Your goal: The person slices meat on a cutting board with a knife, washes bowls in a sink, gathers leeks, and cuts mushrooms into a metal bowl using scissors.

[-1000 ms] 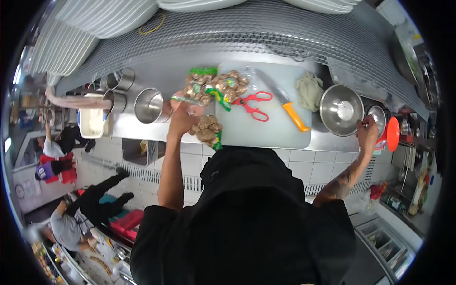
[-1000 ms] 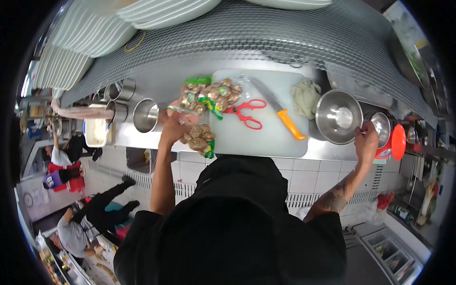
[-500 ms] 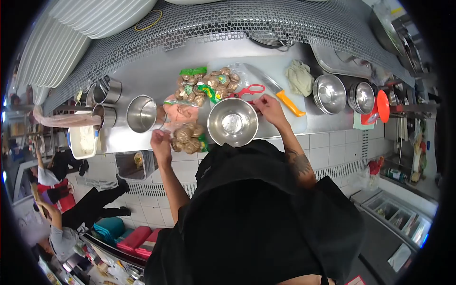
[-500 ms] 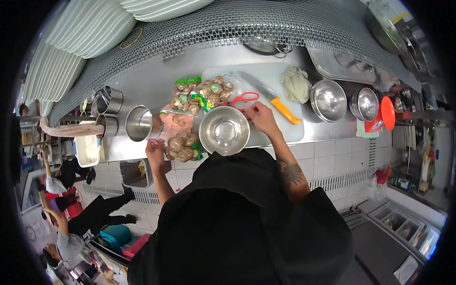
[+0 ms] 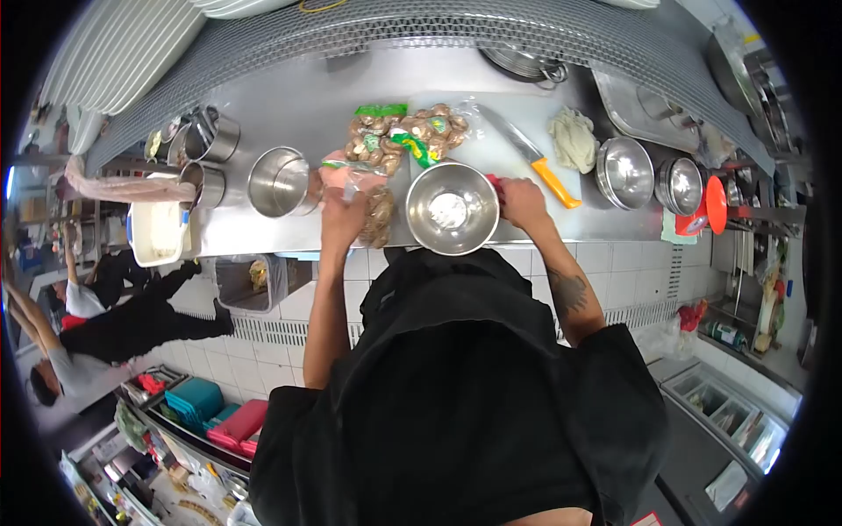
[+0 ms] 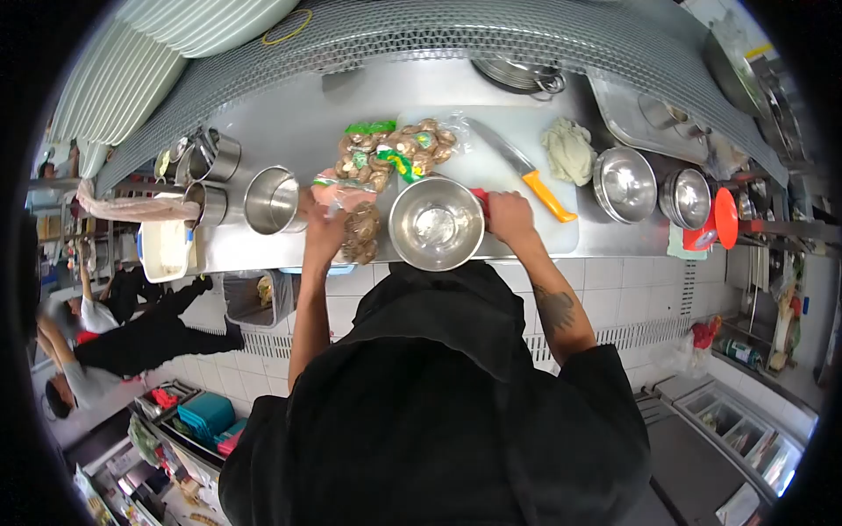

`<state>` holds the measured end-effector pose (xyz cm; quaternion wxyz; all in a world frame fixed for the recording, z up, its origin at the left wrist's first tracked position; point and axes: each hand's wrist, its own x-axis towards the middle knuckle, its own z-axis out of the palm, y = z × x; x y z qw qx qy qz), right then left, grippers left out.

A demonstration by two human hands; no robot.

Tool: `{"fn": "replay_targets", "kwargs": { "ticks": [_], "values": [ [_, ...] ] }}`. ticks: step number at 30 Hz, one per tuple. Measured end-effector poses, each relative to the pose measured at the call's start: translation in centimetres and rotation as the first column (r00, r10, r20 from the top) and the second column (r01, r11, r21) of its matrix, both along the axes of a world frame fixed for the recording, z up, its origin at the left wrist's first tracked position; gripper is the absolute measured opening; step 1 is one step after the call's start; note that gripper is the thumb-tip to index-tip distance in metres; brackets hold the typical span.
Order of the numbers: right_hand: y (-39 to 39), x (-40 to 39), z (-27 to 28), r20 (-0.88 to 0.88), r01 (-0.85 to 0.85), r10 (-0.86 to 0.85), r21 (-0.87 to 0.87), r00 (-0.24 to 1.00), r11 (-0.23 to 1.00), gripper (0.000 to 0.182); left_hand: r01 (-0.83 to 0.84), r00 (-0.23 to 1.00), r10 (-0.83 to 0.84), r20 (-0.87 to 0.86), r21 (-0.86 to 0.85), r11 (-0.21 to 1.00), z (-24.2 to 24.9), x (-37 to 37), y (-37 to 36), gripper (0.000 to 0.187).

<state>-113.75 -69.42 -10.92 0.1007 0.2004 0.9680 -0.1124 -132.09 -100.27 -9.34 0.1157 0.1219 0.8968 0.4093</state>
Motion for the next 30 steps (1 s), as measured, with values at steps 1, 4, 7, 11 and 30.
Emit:
{"fn": "replay_targets", "kwargs": {
  "ticks": [1,4,7,11,30],
  "values": [
    [0.0,0.5,1.2,-0.036,0.009,-0.01,-0.039,0.999,0.999,0.025,0.002,1.0,-0.002,-0.004,0.031,1.0,-1.1,-0.5,-0.3,0.029],
    [2.3,3.5,2.1,-0.053,0.151,-0.171,-0.265,0.984,0.952,0.029,-0.022,1.0,0.021,-0.013,-0.025,0.999,3.8,1.0,0.3,0.026],
    [4.9,6.9,0.7,0.025,0.262,-0.389,-0.779,0.921,0.57,0.03,-0.001,0.997,0.01,-0.083,0.103,0.995,6.9,1.7,0.2,0.02],
    [4.1,8.9,4.8,0.141,0.175,-0.478,-0.984,0.867,0.028,0.043,0.096,0.99,-0.05,-0.132,0.367,0.925,7.7,0.8,0.0,0.019],
    [-11.9,2.7,14.3,-0.039,-0.109,-0.113,-0.681,0.993,-0.724,0.074,0.386,0.663,-0.196,-0.722,0.105,0.916,16.5,3.2,5.3,0.01]
  ]
}}
